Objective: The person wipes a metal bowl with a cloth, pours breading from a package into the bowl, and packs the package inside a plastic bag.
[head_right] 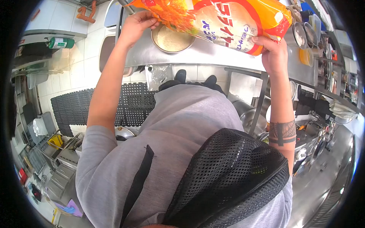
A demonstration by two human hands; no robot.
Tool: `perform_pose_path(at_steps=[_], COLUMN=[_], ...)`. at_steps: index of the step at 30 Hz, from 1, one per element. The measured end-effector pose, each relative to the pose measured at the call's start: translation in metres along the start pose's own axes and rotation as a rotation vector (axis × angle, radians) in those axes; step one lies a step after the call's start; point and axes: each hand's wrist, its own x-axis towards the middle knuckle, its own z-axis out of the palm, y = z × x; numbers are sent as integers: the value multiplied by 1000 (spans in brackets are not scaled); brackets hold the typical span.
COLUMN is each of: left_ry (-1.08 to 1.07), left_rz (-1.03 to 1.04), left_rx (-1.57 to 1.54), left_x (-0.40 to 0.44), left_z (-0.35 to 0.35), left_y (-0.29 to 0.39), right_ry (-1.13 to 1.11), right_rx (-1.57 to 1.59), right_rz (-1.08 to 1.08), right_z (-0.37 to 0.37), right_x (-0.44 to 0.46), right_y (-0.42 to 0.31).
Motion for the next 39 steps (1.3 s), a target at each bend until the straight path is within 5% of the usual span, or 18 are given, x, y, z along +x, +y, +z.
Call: perform_pose_path(at_steps=[39], left_ry=[-52], left_rz=[30], left_rx=[18], left_x=[-4], left_z=[-7], left_y=[14], right_ry=[8], right_rx=[32], right_rz=[-34], right_z=[2], right_x=[-9], right_y=[-3])
